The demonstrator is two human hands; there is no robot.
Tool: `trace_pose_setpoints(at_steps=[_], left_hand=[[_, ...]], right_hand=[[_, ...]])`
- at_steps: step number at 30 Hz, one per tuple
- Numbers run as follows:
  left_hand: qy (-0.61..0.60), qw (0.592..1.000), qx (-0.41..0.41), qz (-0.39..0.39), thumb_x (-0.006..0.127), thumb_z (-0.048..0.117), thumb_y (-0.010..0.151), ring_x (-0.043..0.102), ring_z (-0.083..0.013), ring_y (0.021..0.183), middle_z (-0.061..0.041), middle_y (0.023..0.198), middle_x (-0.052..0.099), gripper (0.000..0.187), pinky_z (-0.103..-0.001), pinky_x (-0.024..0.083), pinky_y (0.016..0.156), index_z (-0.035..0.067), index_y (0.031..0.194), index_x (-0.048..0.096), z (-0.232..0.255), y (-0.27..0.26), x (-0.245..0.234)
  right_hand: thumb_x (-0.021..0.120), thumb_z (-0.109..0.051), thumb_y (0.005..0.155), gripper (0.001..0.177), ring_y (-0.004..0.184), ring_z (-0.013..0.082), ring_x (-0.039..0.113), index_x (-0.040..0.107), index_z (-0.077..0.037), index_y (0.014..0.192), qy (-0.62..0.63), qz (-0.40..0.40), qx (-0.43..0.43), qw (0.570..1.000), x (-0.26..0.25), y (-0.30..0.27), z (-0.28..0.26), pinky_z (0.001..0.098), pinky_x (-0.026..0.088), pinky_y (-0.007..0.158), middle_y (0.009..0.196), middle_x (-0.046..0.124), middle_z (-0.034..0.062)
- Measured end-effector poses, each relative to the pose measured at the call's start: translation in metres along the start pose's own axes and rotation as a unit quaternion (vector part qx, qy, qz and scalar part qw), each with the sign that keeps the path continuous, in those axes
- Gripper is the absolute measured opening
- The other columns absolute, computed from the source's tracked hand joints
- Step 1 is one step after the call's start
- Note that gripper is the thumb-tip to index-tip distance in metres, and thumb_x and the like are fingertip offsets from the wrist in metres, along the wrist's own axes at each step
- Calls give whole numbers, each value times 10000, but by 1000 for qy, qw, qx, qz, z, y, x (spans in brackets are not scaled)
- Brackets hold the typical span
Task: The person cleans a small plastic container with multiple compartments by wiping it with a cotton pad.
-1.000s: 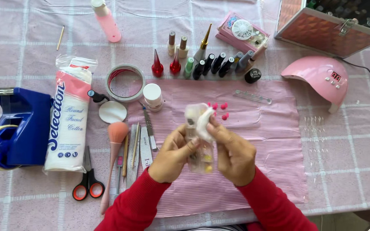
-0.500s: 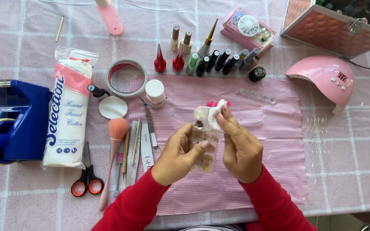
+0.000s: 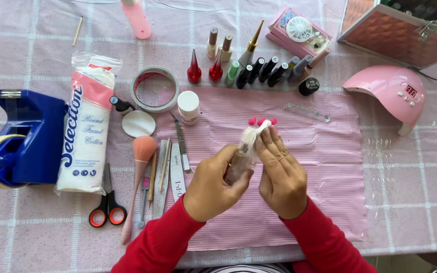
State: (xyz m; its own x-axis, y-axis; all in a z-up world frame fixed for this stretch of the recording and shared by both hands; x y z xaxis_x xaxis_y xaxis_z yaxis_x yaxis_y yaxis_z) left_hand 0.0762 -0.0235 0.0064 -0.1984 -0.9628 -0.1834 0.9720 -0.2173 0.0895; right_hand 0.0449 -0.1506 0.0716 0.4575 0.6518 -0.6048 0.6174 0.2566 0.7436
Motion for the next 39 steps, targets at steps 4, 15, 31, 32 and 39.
trace_pose_setpoints(at_steps=[4, 15, 31, 32, 39], left_hand=[[57, 998, 1, 34, 787, 109, 774, 697, -284, 526, -105, 641, 685, 257, -348, 532, 471, 115, 1021, 718, 1, 1, -13], [181, 980, 68, 49, 767, 109, 791, 708, -357, 568, -126, 646, 673, 221, -434, 547, 482, 110, 981, 654, -7, -6, 1], [485, 825, 186, 224, 679, 189, 853, 651, -132, 569, 65, 724, 626, 321, -264, 544, 514, 199, 1160, 773, 16, -21, 1], [501, 810, 199, 229, 686, 201, 859, 649, -116, 572, 70, 723, 627, 314, -247, 540, 515, 200, 1158, 781, 16, -22, 1], [462, 825, 205, 251, 758, 197, 839, 697, -157, 609, 22, 756, 692, 337, -277, 570, 551, 143, 1170, 790, 22, -20, -17]], right_hand=[[493, 67, 973, 362, 1221, 438, 698, 777, 29, 1195, 52, -6, -31, 998, 11, -13, -20, 468, 594, 1018, 1310, 731, 243], [522, 122, 1001, 321, 1236, 455, 659, 723, 86, 1248, 120, -11, 62, 991, 16, -5, 2, 472, 605, 973, 1316, 701, 309], [508, 105, 1012, 351, 1213, 452, 681, 717, 104, 1294, -1, 0, 18, 1000, 22, -13, -2, 463, 618, 953, 1350, 672, 338], [505, 93, 1016, 354, 1220, 446, 674, 715, 97, 1301, -1, 0, 20, 1000, 24, -14, -5, 465, 619, 948, 1364, 664, 333], [532, 53, 929, 383, 1224, 417, 701, 784, 1, 1212, -1, -16, -21, 1000, 38, -29, -29, 471, 593, 1034, 1313, 728, 246]])
Point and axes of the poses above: each hand's wrist, its own y-axis towards the middle knuckle, its own x-axis out of the palm, z = x × y, the point moved 9 cm from there along y, towards the middle knuckle
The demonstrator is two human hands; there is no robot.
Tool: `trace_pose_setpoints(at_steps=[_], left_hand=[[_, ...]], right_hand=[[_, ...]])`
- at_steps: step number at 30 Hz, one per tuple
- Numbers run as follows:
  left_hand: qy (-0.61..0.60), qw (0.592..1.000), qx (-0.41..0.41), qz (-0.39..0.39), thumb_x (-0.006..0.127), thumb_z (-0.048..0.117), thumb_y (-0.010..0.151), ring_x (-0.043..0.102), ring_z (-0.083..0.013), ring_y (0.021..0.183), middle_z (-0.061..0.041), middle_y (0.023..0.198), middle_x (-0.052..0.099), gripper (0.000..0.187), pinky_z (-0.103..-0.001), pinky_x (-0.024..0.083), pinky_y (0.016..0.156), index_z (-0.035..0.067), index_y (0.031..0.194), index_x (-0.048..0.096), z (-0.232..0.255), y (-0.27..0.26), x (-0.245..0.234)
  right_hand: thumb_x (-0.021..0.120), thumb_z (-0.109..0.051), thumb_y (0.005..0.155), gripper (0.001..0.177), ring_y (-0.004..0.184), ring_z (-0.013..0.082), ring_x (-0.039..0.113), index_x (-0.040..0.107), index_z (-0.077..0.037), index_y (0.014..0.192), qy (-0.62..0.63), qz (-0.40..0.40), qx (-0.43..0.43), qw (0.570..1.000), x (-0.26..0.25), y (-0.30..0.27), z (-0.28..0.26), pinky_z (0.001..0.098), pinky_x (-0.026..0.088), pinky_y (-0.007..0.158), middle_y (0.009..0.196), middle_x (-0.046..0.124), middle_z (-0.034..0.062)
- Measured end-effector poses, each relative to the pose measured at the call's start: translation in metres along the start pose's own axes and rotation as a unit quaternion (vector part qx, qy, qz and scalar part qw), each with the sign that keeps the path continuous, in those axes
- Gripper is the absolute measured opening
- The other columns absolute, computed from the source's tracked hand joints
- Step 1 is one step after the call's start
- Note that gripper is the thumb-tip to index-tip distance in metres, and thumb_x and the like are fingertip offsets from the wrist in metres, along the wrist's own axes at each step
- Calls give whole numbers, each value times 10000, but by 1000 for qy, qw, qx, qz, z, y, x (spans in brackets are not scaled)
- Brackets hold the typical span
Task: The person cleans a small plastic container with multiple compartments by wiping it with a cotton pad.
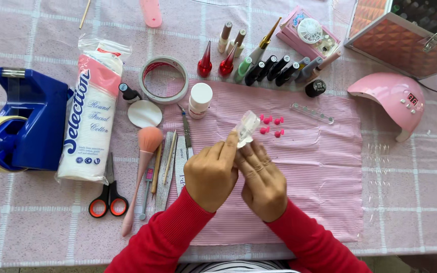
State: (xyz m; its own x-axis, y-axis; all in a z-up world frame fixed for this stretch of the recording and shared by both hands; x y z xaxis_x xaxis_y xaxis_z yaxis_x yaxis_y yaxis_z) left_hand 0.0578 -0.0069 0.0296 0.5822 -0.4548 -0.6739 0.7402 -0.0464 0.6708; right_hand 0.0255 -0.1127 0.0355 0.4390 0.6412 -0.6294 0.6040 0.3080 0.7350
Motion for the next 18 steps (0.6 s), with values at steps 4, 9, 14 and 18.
trace_pose_setpoints(at_steps=[4, 9, 14, 18], left_hand=[[16, 1000, 13, -7, 720, 179, 857, 667, -143, 586, 31, 734, 666, 289, -261, 546, 527, 156, 1136, 791, 13, 0, -2], [19, 1000, 19, -10, 722, 196, 824, 658, -114, 568, 49, 705, 653, 303, -233, 534, 507, 164, 1114, 804, 10, -4, 7], [-22, 1000, -4, -3, 702, 221, 842, 707, -150, 622, 18, 748, 699, 347, -254, 561, 543, 156, 1166, 809, -1, -6, 8], [-21, 1000, 10, -12, 735, 195, 805, 684, -160, 599, 6, 737, 690, 330, -269, 546, 525, 141, 1124, 804, 12, -4, 4]], right_hand=[[499, 87, 967, 375, 1252, 434, 675, 779, 45, 1213, -34, 32, -6, 999, -15, 12, 27, 479, 554, 1072, 1319, 718, 270], [485, 98, 971, 373, 1243, 441, 673, 782, 61, 1193, -20, 44, 8, 999, -10, 5, 16, 496, 576, 1051, 1312, 711, 289], [496, 52, 942, 395, 1246, 418, 689, 799, -17, 1185, -3, 20, -17, 1000, -7, 5, 4, 479, 563, 1079, 1311, 737, 218], [475, 96, 966, 382, 1221, 455, 685, 787, 58, 1184, -47, 41, -12, 998, -18, 11, 35, 500, 573, 1045, 1282, 730, 286]])
Point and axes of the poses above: each hand's wrist, its own y-axis towards the middle knuckle, its own x-axis out of the palm, z = x × y, the point moved 9 cm from there along y, towards the middle knuckle
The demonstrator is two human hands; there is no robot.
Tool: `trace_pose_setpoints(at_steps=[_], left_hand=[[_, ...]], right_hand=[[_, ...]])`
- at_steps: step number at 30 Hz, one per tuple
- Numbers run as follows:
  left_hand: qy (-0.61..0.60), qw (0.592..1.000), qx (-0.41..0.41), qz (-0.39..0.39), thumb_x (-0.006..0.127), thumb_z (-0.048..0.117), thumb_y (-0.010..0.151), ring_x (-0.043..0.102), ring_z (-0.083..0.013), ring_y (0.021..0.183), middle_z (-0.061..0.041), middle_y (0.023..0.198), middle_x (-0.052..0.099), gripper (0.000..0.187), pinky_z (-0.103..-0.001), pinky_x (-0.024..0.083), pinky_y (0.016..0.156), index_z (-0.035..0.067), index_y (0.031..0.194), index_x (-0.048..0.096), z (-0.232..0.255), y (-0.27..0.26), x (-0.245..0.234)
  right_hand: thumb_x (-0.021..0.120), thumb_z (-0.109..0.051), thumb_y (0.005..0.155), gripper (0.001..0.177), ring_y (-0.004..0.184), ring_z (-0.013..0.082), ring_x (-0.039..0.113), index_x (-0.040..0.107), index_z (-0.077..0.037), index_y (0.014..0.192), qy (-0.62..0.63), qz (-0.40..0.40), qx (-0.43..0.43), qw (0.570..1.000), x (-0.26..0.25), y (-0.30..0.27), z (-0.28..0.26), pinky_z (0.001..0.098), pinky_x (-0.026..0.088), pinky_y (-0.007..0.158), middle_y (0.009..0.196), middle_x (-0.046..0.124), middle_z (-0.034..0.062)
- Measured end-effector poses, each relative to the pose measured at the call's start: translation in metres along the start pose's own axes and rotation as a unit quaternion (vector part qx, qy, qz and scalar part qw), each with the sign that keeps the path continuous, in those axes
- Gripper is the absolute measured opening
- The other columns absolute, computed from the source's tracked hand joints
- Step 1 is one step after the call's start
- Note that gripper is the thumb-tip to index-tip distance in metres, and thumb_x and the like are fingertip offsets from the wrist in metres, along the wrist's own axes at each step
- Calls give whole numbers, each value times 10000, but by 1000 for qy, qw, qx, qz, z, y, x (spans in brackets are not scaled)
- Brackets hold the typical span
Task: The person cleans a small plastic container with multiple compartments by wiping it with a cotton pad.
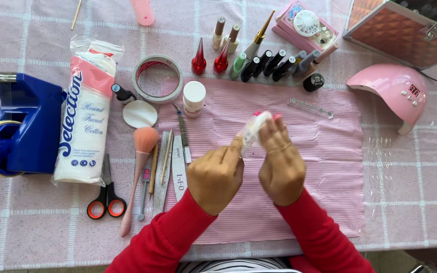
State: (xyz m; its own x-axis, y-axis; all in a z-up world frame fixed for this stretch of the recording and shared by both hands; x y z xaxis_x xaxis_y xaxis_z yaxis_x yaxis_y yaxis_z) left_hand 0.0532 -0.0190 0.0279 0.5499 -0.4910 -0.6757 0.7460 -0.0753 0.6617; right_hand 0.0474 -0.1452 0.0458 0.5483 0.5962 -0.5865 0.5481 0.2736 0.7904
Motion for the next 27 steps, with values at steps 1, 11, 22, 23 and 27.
trace_pose_setpoints(at_steps=[1, 11, 22, 23, 27], left_hand=[[-6, 1000, 7, -1, 742, 184, 805, 686, -153, 600, 6, 735, 692, 328, -259, 547, 528, 139, 1123, 805, 4, 0, -1], [0, 998, 55, 24, 704, 155, 862, 677, -139, 608, -3, 770, 707, 293, -245, 556, 554, 135, 1134, 809, 6, 7, -10], [3, 982, 173, 81, 685, 112, 929, 636, -153, 609, -46, 837, 728, 222, -249, 550, 592, 163, 1097, 821, 22, 11, -16], [-20, 978, 191, 87, 679, 84, 952, 647, -178, 624, -74, 859, 738, 210, -263, 558, 608, 145, 1094, 820, 26, 13, -23], [-47, 972, 214, 90, 666, 82, 982, 676, -207, 678, -86, 911, 759, 218, -290, 571, 648, 154, 1121, 818, 34, 20, -34]], right_hand=[[480, 111, 983, 374, 1241, 457, 672, 763, 76, 1225, 16, 7, 22, 1000, -3, 4, 6, 508, 569, 1056, 1303, 718, 291], [496, 96, 961, 390, 1260, 414, 677, 795, 11, 1198, 34, 16, 30, 999, -2, -13, -4, 499, 548, 1095, 1306, 736, 231], [529, 110, 1031, 283, 1222, 353, 652, 682, 125, 1267, 317, -18, 356, 879, -13, 3, 61, 467, 586, 1022, 1243, 726, 296], [533, 81, 1039, 279, 1176, 308, 663, 671, 137, 1275, 371, -16, 408, 834, -9, -3, 69, 441, 612, 981, 1211, 735, 293], [532, 46, 1035, 299, 1074, 407, 756, 632, 147, 1298, 539, 27, 487, 687, 16, -77, 138, 470, 671, 859, 1163, 736, 314]])
Point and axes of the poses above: each hand's wrist, its own y-axis towards the middle knuckle, its own x-axis out of the palm, z = x × y, the point moved 9 cm from there along y, towards the middle knuckle
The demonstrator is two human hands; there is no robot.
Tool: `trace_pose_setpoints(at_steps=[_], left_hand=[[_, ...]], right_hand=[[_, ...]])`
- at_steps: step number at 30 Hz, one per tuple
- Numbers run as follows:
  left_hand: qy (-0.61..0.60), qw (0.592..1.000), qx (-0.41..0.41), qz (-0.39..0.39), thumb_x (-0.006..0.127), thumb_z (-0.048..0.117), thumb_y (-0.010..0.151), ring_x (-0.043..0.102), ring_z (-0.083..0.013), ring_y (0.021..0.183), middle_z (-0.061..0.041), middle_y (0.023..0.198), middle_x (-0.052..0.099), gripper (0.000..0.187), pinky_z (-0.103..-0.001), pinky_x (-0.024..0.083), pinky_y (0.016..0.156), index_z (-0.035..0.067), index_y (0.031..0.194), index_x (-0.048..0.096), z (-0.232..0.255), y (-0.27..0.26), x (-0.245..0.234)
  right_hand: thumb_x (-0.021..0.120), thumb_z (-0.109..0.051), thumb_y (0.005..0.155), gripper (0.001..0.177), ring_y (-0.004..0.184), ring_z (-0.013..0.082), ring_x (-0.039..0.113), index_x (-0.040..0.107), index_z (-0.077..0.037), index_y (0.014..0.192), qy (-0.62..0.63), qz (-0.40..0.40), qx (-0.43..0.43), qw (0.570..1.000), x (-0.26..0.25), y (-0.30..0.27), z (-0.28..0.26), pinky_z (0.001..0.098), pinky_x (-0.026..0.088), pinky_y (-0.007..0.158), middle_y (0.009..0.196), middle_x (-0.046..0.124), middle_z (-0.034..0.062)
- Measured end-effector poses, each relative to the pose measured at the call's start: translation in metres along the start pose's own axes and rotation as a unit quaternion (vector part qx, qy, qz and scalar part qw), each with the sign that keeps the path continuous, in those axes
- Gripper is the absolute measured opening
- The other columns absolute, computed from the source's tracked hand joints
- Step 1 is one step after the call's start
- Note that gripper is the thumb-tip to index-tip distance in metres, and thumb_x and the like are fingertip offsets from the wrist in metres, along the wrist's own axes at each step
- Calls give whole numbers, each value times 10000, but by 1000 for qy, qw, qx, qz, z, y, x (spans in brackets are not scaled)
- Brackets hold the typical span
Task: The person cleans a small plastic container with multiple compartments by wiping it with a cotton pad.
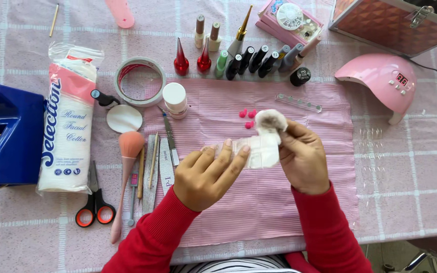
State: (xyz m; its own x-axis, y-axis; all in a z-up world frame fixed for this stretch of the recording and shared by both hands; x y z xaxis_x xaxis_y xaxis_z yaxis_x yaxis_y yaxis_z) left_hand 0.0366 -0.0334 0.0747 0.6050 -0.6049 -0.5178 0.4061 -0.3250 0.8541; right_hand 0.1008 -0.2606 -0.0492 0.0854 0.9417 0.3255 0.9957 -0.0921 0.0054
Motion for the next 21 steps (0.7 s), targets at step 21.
trace_pose_setpoints(at_steps=[21], left_hand=[[-40, 999, 4, 14, 594, 108, 1058, 714, -249, 762, -113, 995, 789, 265, -328, 578, 690, 191, 1165, 822, -5, 2, 1]], right_hand=[[477, 74, 1018, 376, 1302, 463, 618, 644, 76, 1355, 284, -47, 104, 952, 8, -10, -25, 650, 491, 1105, 1322, 689, 294]])
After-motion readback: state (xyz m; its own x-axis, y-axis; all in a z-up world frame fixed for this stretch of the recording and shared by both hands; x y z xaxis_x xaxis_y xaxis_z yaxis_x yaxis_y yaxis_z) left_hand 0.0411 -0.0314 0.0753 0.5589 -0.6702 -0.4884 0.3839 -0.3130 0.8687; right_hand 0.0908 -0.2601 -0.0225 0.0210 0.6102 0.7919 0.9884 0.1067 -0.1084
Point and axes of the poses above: each hand's wrist, its own y-axis towards the middle knuckle, its own x-axis out of the palm, z = x × y, the point moved 9 cm from there along y, towards the middle knuckle
